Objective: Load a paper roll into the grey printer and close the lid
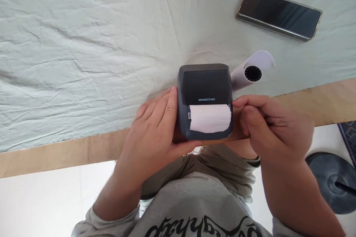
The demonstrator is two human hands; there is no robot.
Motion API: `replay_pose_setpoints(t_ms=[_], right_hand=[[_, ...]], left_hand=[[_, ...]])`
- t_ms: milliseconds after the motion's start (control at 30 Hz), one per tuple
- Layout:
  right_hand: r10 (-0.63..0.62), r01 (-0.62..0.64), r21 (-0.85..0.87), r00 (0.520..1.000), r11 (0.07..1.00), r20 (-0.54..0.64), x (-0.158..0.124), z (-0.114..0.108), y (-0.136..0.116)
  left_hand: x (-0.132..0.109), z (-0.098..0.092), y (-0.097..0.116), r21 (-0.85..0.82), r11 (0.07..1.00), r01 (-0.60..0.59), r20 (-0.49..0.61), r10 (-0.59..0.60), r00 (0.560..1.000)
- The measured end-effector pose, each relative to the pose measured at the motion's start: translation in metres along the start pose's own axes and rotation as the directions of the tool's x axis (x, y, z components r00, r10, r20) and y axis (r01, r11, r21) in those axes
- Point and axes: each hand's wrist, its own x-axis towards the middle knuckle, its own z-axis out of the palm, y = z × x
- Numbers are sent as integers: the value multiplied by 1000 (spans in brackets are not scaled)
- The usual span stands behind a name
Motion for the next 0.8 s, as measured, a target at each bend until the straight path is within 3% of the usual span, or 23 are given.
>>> replay_pose_setpoints(t_ms=[233, 800], right_hand=[[-85, 81, -66, 994, 995, -63, 5, 3, -7], [-8, 6, -47, 999, 999, -48, 3, 3, -5]], left_hand=[[0, -1, 0, -10, 1000, 3, 13, -2, 1000], [1, -2, 0, -12, 1000, -3, 6, 3, 1000]])
